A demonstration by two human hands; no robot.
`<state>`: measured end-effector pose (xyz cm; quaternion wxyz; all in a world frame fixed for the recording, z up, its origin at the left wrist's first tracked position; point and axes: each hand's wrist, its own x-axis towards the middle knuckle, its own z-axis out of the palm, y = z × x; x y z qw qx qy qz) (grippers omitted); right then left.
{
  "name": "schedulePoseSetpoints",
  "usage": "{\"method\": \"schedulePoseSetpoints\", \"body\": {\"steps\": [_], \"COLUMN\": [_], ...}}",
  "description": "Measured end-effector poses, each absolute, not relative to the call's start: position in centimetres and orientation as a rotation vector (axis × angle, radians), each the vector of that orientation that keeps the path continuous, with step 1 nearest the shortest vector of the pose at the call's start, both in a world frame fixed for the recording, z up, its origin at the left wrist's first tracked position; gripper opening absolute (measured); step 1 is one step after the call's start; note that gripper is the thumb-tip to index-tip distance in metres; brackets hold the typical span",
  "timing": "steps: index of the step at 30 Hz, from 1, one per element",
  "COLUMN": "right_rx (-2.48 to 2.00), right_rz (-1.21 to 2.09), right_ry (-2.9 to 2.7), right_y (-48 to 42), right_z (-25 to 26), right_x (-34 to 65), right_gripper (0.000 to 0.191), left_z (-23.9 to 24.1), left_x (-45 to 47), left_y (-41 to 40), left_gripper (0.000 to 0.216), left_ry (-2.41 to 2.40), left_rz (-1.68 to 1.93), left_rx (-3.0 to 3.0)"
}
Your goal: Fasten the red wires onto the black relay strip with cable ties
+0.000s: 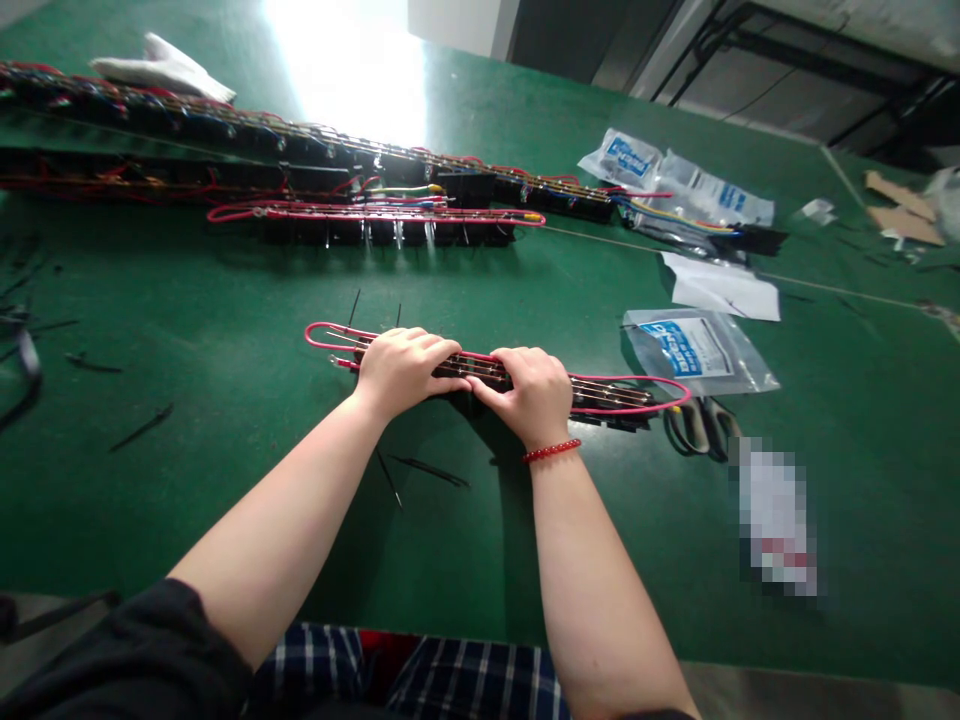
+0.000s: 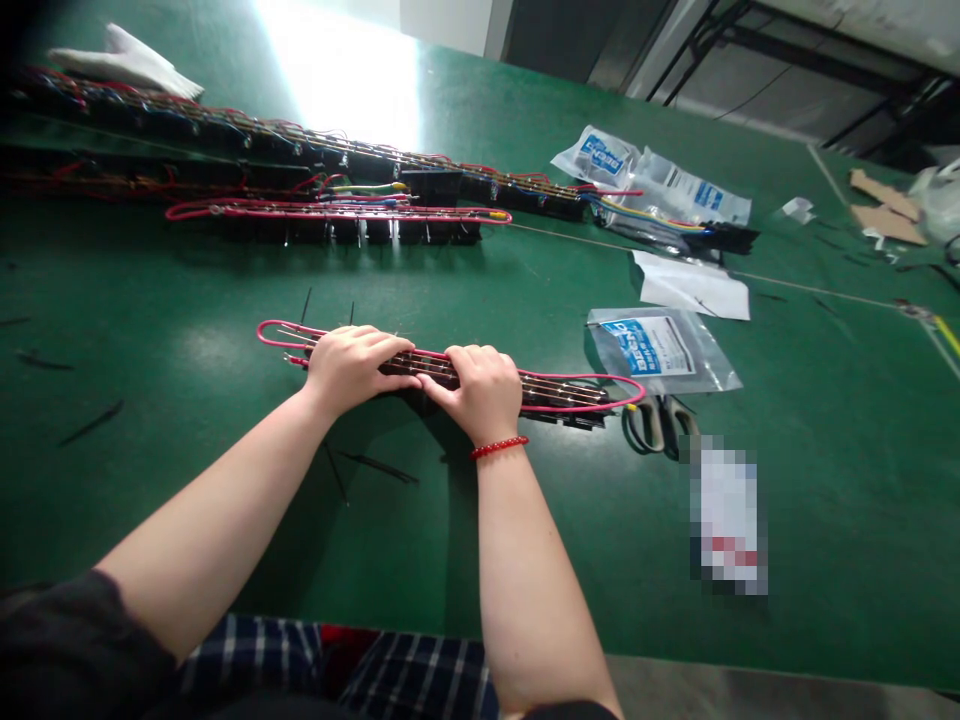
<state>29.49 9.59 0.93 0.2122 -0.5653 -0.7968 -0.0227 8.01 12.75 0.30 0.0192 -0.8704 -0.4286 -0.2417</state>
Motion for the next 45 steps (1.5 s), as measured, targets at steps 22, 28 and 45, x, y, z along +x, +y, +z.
{"method": "schedulePoseSetpoints", "body": {"steps": [22, 28, 45], "right_rx": [-1.572, -1.567, -1.557], "right_rz": [-0.061, -0.059, -0.078], "right_ry": [-2.207, -2.195, -2.194], "right_y": [9.56, 9.59, 9.52], "right_z": [0.72, 0.76, 0.84], "right_x": [29.56, 29.51, 29.52], "right_gripper": [0.038, 0.038, 0.039], "left_z": [0.25, 0.30, 0.53], "left_x": [7.94, 7.98, 8.01], "left_y": [12.81, 12.78, 12.77], "left_gripper": [0.047, 0.047, 0.047], "left_ry": [-1.339, -1.349, -1.331], "left_rz": [-0.731, -0.720, -0.704], "left_rx": [-2.718, -2.712, -2.702]}}
